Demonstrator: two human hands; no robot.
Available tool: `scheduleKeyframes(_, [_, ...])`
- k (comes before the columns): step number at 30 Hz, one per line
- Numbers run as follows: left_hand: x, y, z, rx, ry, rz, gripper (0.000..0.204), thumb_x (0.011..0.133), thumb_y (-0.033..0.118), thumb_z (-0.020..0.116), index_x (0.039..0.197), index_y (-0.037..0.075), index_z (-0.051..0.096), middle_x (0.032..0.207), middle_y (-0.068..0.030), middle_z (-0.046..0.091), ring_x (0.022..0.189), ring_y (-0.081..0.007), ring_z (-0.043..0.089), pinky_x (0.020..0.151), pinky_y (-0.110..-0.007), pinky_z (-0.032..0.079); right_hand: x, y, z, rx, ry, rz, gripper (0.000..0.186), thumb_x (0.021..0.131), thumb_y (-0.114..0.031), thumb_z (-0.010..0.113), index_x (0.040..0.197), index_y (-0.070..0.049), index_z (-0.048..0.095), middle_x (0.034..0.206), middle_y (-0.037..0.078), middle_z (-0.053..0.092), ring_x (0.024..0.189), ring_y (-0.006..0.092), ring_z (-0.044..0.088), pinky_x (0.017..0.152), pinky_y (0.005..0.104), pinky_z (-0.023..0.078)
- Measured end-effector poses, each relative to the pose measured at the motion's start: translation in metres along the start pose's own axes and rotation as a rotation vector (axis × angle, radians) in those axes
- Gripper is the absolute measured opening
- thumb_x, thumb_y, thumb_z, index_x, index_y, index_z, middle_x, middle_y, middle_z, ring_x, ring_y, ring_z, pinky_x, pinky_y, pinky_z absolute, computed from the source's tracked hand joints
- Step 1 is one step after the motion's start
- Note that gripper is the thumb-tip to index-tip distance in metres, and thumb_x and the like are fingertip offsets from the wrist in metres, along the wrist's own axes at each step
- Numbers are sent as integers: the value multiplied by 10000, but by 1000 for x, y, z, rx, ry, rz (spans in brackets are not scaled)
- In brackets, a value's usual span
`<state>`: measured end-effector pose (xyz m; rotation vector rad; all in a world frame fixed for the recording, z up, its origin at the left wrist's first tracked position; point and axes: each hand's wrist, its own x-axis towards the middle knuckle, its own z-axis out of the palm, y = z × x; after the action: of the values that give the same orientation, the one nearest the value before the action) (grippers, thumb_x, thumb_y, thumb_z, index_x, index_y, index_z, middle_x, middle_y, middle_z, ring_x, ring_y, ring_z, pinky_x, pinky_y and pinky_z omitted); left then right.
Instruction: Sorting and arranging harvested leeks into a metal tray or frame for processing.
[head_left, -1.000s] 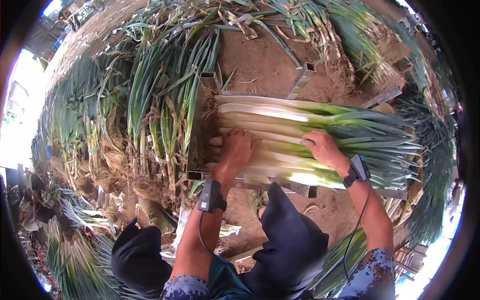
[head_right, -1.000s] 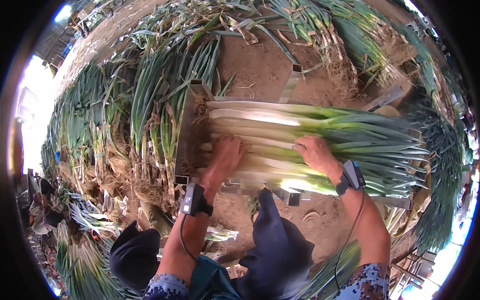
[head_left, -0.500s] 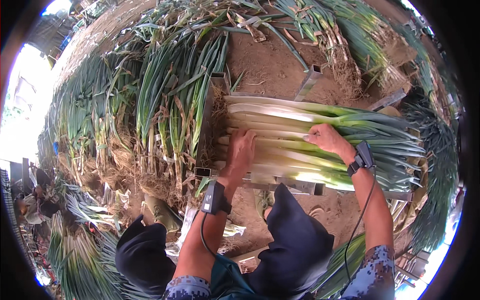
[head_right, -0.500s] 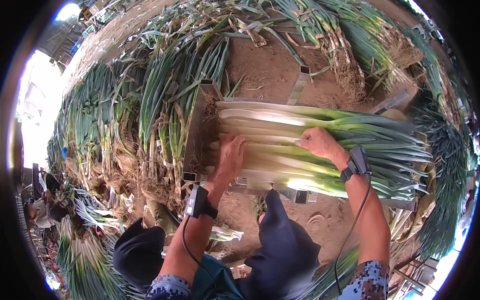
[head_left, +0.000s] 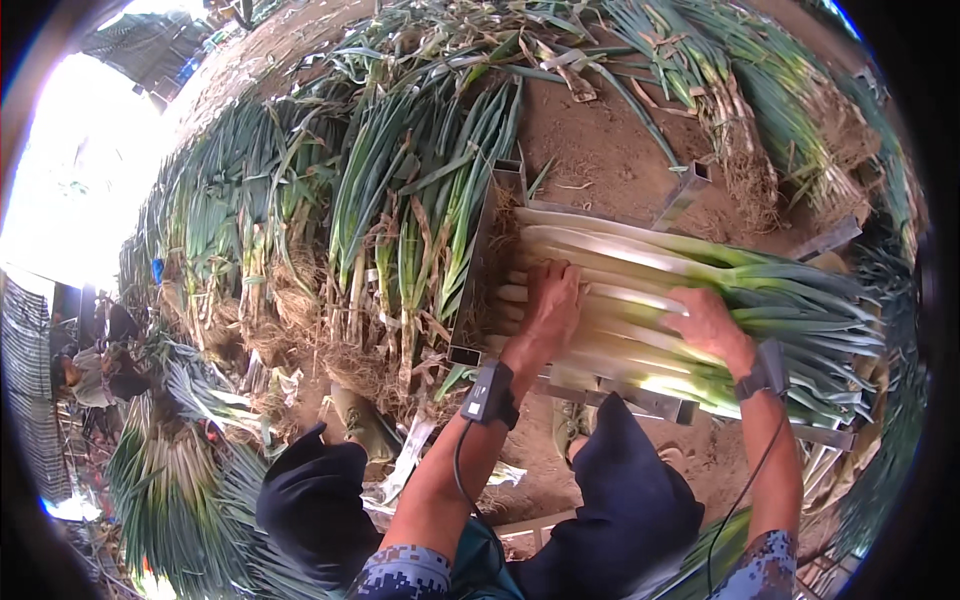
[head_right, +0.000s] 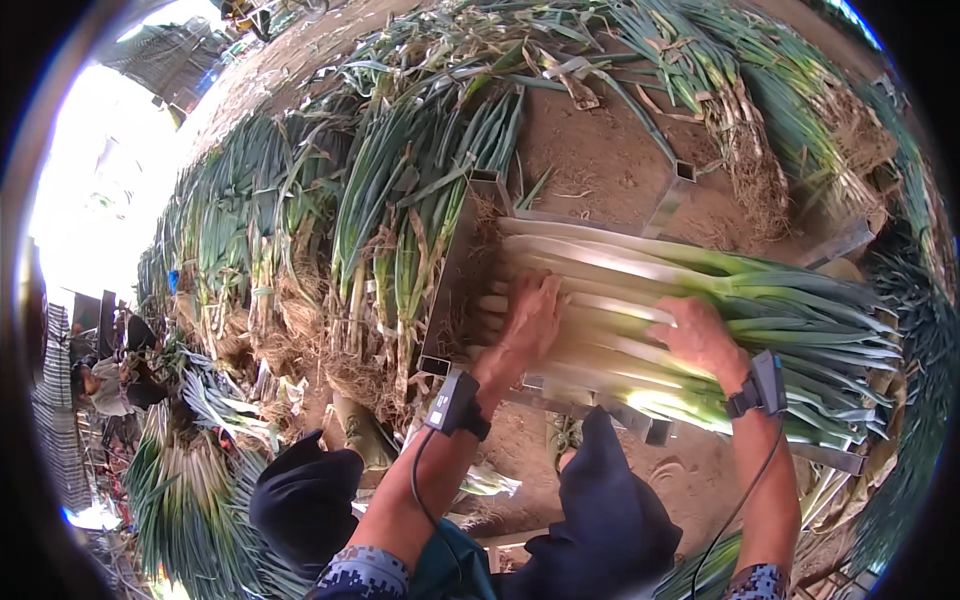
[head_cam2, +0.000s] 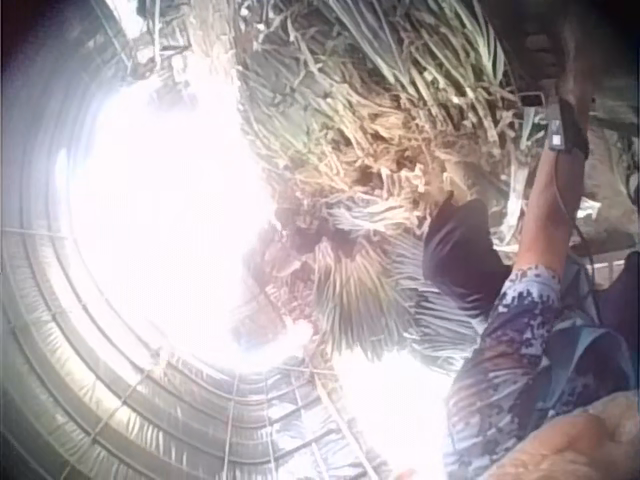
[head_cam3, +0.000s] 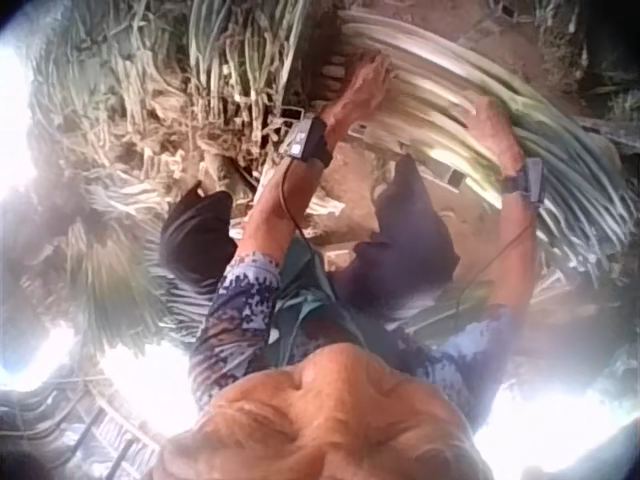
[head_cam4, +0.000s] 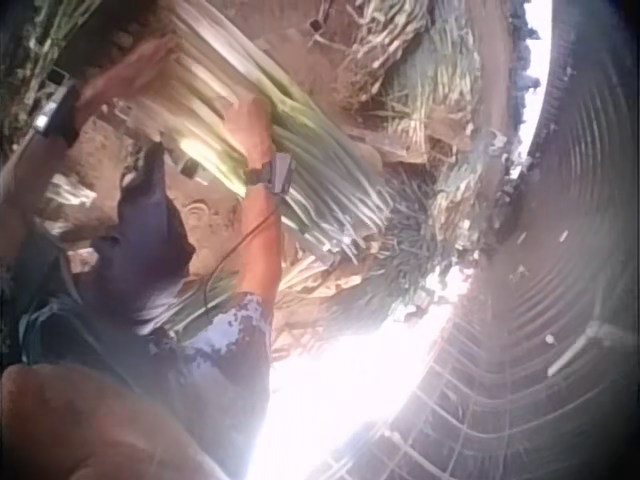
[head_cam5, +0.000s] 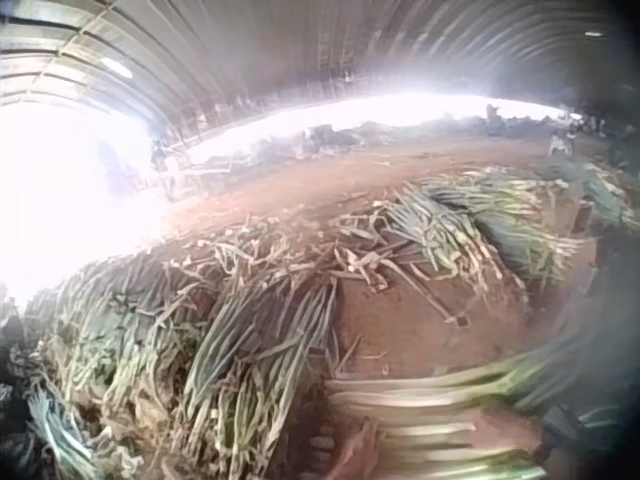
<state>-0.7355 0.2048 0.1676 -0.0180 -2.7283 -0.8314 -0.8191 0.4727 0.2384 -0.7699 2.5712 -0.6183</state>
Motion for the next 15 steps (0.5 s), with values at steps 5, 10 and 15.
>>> scheduleKeyframes(5, [20,8,-5,-36,154,88,136,953,164,647,1002,45,604,1003,-173,619,1017,-392,548,958,-510,390,14,11,-22,207,-47,-36,334,797,-220,797,1000,33,717,864,184,716,806,250,682,768,386,531])
scheduleKeyframes(10, [10,0,13,60,86,37,205,884,230,733,950,74,618,1009,-156,585,1041,-367,524,952,-498,389,3,7,8,-83,44,-12,318,800,-167,764,1034,28,671,956,247,703,911,432,674,806,476,534])
scheduleKeyframes(15, [-1,-7,23,-42,58,40,207,879,243,723,959,76,630,1016,-158,587,1052,-367,526,953,-505,389,-19,4,34,-218,176,-23,393,792,-229,799,1052,-7,605,1045,233,645,1049,429,599,926,509,459])
